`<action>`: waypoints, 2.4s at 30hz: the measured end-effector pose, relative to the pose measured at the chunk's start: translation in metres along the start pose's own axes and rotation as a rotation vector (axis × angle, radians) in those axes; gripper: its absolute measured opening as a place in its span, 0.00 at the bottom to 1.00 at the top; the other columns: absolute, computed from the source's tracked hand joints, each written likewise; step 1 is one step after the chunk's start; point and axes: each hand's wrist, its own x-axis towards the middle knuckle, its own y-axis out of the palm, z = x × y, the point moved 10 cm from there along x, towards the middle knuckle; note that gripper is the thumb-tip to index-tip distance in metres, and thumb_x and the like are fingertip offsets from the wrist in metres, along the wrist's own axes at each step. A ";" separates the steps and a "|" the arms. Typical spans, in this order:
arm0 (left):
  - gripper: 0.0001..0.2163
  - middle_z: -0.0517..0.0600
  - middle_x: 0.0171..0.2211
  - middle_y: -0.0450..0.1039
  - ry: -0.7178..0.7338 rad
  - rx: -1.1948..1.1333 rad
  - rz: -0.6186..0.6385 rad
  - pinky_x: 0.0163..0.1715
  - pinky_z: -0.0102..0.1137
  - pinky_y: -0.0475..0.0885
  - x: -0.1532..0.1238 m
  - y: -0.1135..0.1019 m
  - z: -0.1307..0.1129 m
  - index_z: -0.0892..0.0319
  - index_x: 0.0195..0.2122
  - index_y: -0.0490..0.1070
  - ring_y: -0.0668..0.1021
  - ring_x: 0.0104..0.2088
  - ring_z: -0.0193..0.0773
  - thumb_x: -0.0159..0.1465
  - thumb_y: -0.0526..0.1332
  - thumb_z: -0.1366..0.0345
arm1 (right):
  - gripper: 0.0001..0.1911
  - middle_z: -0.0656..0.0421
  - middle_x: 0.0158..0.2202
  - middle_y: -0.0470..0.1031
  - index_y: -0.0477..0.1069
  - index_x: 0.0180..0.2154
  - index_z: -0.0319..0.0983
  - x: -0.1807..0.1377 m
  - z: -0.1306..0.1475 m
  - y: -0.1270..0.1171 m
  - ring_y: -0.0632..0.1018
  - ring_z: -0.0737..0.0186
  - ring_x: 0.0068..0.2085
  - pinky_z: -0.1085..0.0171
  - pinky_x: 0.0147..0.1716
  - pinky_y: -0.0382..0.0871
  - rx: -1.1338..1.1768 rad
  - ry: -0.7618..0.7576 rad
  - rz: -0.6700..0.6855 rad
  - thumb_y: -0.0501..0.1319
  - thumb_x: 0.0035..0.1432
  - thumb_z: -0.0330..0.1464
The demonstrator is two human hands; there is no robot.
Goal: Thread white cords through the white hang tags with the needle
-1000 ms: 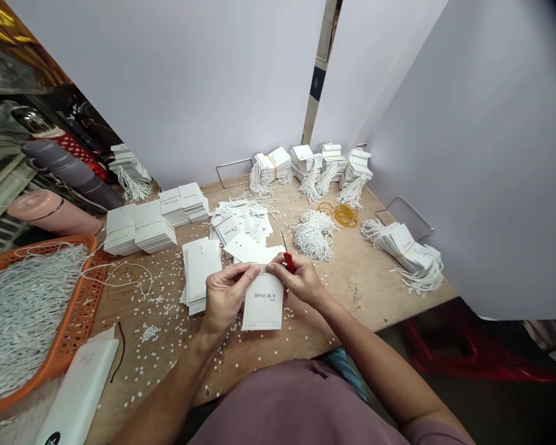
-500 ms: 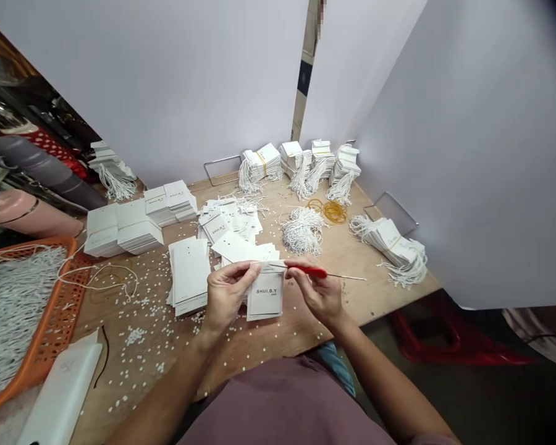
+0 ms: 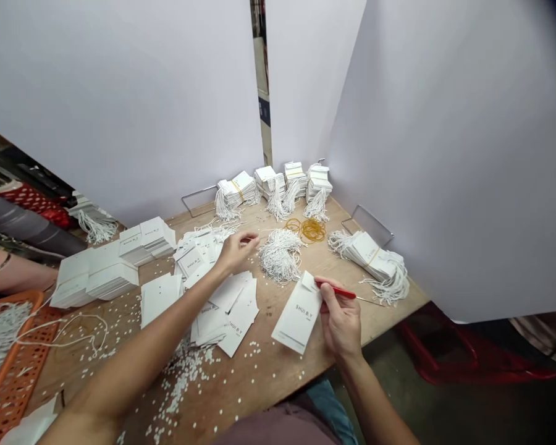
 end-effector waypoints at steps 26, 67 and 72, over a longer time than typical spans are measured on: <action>0.11 0.57 0.35 0.80 -0.080 -0.835 0.215 0.52 0.43 0.72 -0.099 -0.038 -0.095 0.63 0.32 0.78 0.80 0.41 0.44 0.66 0.63 0.60 | 0.08 0.58 0.38 0.78 0.82 0.37 0.43 0.000 0.078 0.100 0.75 0.64 0.37 0.66 0.35 0.69 0.236 -0.027 0.433 0.68 0.58 0.39; 0.07 0.51 0.34 0.74 0.244 -0.587 -0.088 0.38 0.30 0.71 -0.202 -0.181 0.024 0.61 0.27 0.78 0.75 0.35 0.35 0.57 0.71 0.64 | 0.07 0.62 0.33 0.77 0.77 0.34 0.45 -0.120 0.001 0.273 0.79 0.60 0.39 0.48 0.51 0.77 0.298 0.398 0.745 0.68 0.58 0.41; 0.06 0.52 0.43 0.76 0.108 -1.129 -0.053 0.54 0.37 0.70 -0.222 -0.192 0.031 0.61 0.25 0.73 0.77 0.47 0.40 0.56 0.69 0.68 | 0.07 0.62 0.33 0.77 0.76 0.33 0.45 -0.128 0.012 0.257 0.79 0.60 0.41 0.47 0.53 0.76 0.268 0.330 0.697 0.67 0.59 0.41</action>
